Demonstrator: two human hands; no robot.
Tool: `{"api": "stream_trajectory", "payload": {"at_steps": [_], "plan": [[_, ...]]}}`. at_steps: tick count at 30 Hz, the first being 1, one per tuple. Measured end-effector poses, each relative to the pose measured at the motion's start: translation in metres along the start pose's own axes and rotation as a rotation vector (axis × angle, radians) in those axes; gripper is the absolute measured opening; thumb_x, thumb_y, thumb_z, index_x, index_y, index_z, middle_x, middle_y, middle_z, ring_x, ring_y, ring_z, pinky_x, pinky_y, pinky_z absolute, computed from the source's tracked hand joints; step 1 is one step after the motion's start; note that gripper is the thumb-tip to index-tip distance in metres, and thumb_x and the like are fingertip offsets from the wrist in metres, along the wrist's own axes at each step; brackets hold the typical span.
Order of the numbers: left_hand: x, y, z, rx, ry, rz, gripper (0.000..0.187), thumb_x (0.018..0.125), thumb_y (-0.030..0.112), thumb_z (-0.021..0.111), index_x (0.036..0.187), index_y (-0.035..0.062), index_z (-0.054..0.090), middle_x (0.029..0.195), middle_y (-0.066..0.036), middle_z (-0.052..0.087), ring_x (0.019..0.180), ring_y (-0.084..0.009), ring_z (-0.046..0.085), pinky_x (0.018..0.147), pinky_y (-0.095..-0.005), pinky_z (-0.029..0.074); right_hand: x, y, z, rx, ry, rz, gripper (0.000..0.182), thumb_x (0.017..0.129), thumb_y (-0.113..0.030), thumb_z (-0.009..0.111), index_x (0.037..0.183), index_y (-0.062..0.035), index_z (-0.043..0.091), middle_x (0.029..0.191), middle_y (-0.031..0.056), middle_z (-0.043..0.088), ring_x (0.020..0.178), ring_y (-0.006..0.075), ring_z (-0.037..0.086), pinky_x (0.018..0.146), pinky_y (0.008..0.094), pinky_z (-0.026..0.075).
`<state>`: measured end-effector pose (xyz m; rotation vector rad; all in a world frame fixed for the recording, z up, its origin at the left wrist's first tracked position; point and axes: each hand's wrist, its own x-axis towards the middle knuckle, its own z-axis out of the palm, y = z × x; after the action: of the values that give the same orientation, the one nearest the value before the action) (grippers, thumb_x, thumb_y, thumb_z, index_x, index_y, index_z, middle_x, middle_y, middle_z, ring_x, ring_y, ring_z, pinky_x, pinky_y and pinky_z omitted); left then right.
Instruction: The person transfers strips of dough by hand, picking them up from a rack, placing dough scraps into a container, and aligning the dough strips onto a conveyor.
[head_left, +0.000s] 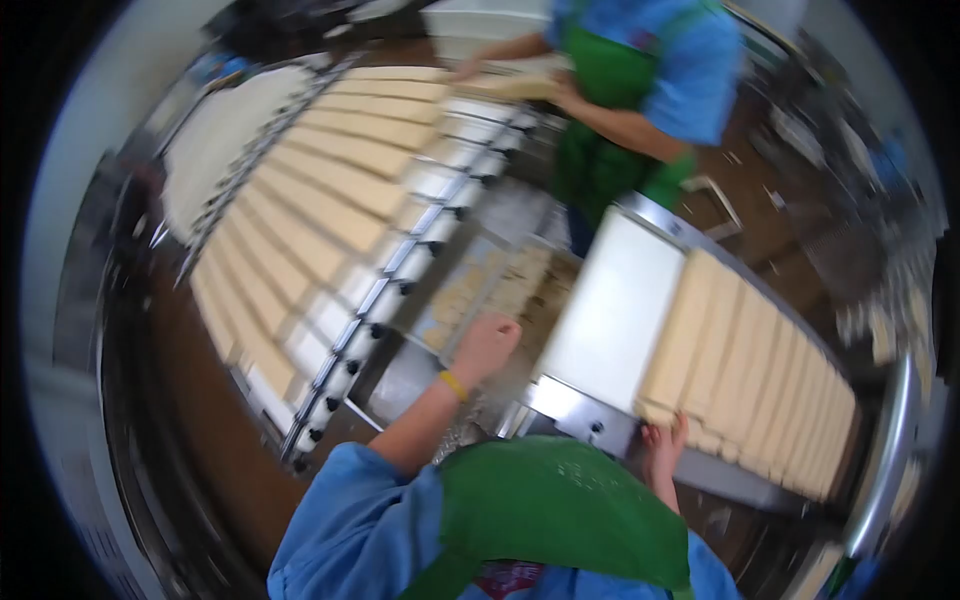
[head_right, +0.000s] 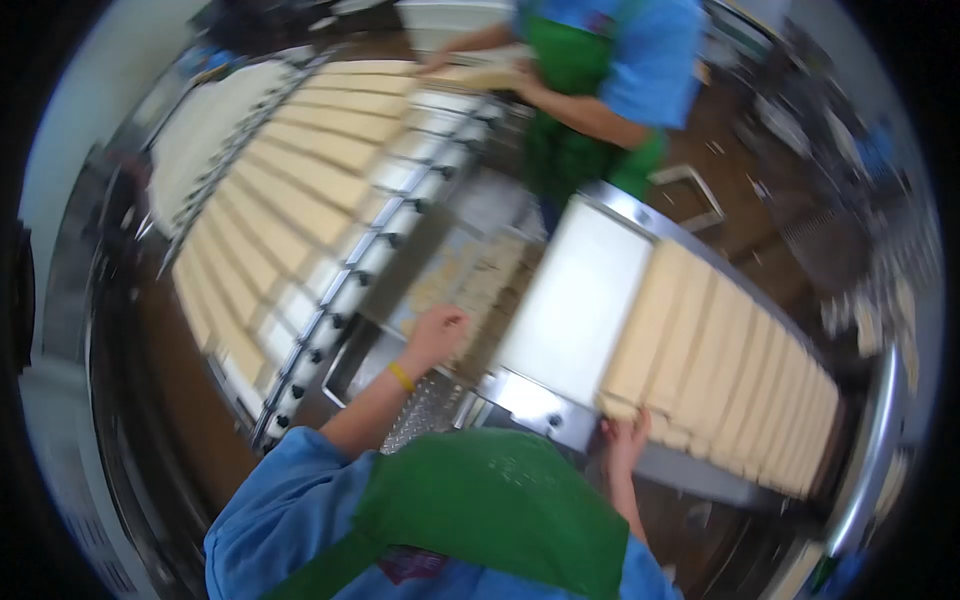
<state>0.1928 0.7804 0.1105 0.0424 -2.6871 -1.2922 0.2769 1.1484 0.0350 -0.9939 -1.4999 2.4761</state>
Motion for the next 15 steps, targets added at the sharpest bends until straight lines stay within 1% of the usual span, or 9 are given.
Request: {"api": "stream_trajectory", "payload": {"at_steps": [1, 3, 4, 6, 9, 11, 12, 13, 15], "plan": [[0.005, 0.01, 0.01, -0.035, -0.003, 0.03, 0.017, 0.083, 0.018, 0.063, 0.084, 0.0016, 0.066, 0.085, -0.014, 0.064, 0.081, -0.0289, 0.061, 0.072, -0.0362, 0.049, -0.002, -0.003, 0.0, -0.02, -0.025, -0.019, 0.062, 0.09, -0.006, 0.053, 0.143, -0.0085, 0.022, 0.093, 0.0113, 0.057, 0.07, 0.0166, 0.056, 0.064, 0.0278, 0.05], [0.016, 0.019, 0.032, -0.066, -0.092, 0.042, 0.011, 0.085, 0.013, 0.064, 0.089, 0.0024, 0.065, 0.086, -0.011, 0.064, 0.076, -0.0221, 0.062, 0.064, -0.0303, 0.049, 0.009, -0.003, -0.008, -0.073, -0.125, 0.034, 0.067, 0.09, -0.005, 0.053, 0.146, -0.0075, 0.017, 0.09, 0.013, 0.061, 0.072, 0.0178, 0.06, 0.065, 0.0274, 0.05], [0.025, 0.026, 0.045, -0.052, -0.148, 0.047, 0.012, 0.084, 0.013, 0.064, 0.088, 0.0019, 0.065, 0.085, -0.012, 0.064, 0.076, -0.0235, 0.062, 0.065, -0.0317, 0.05, 0.011, -0.005, -0.008, -0.093, -0.097, 0.07, 0.072, 0.087, 0.0, 0.051, 0.147, -0.0098, 0.013, 0.093, 0.0159, 0.062, 0.074, 0.0209, 0.062, 0.066, 0.0305, 0.051], [0.04, 0.044, 0.071, -0.011, -0.24, 0.047, 0.012, 0.082, 0.012, 0.064, 0.086, 0.0011, 0.066, 0.084, -0.012, 0.064, 0.077, -0.0261, 0.062, 0.067, -0.0346, 0.05, 0.013, -0.008, -0.011, -0.06, -0.152, 0.128, 0.07, 0.089, 0.0, 0.047, 0.148, -0.0126, 0.011, 0.095, 0.0172, 0.061, 0.076, 0.0213, 0.063, 0.065, 0.029, 0.051], [0.07, 0.066, 0.115, 0.007, -0.313, 0.184, 0.011, 0.081, 0.012, 0.065, 0.085, 0.0018, 0.066, 0.084, -0.012, 0.064, 0.078, -0.0255, 0.062, 0.069, -0.0343, 0.05, 0.01, -0.019, -0.003, -0.029, -0.159, 0.177, 0.072, 0.091, -0.003, 0.049, 0.149, -0.0152, 0.008, 0.097, 0.0175, 0.062, 0.079, 0.0209, 0.064, 0.066, 0.0297, 0.052], [0.096, 0.083, 0.146, 0.104, -0.346, 0.33, 0.01, 0.08, 0.01, 0.064, 0.085, 0.0012, 0.065, 0.087, -0.013, 0.063, 0.085, -0.0288, 0.061, 0.076, -0.0367, 0.049, 0.012, -0.014, 0.001, -0.001, -0.22, 0.163, 0.075, 0.091, -0.004, 0.05, 0.149, -0.0137, 0.004, 0.099, 0.0178, 0.063, 0.08, 0.0202, 0.064, 0.069, 0.0298, 0.052], [0.113, 0.088, 0.164, 0.137, -0.353, 0.427, 0.012, 0.079, 0.01, 0.064, 0.086, 0.0006, 0.065, 0.088, -0.014, 0.063, 0.087, -0.0297, 0.06, 0.078, -0.0374, 0.048, 0.013, -0.01, 0.001, -0.11, -0.267, 0.172, 0.079, 0.09, -0.003, 0.052, 0.149, -0.0117, 0.001, 0.1, 0.0184, 0.063, 0.082, 0.0197, 0.064, 0.073, 0.0293, 0.052], [0.134, 0.097, 0.187, 0.17, -0.359, 0.524, 0.013, 0.078, 0.01, 0.064, 0.087, 0.0, 0.065, 0.089, -0.014, 0.063, 0.089, -0.0307, 0.06, 0.079, -0.038, 0.048, 0.014, -0.013, 0.004, -0.145, -0.304, 0.152, 0.082, 0.089, -0.002, 0.055, 0.149, -0.0084, -0.001, 0.101, 0.018, 0.063, 0.085, 0.0195, 0.063, 0.076, 0.0298, 0.05], [0.18, 0.133, 0.239, 0.273, -0.344, 0.69, 0.021, 0.078, 0.013, 0.064, 0.094, -0.0002, 0.063, 0.097, -0.015, 0.063, 0.097, -0.0325, 0.058, 0.085, -0.0409, 0.046, 0.015, -0.012, 0.006, 0.006, -0.372, 0.132, 0.083, 0.089, 0.0, 0.056, 0.148, -0.0031, -0.001, 0.099, 0.015, 0.061, 0.089, 0.0178, 0.061, 0.082, 0.0291, 0.048]]}}
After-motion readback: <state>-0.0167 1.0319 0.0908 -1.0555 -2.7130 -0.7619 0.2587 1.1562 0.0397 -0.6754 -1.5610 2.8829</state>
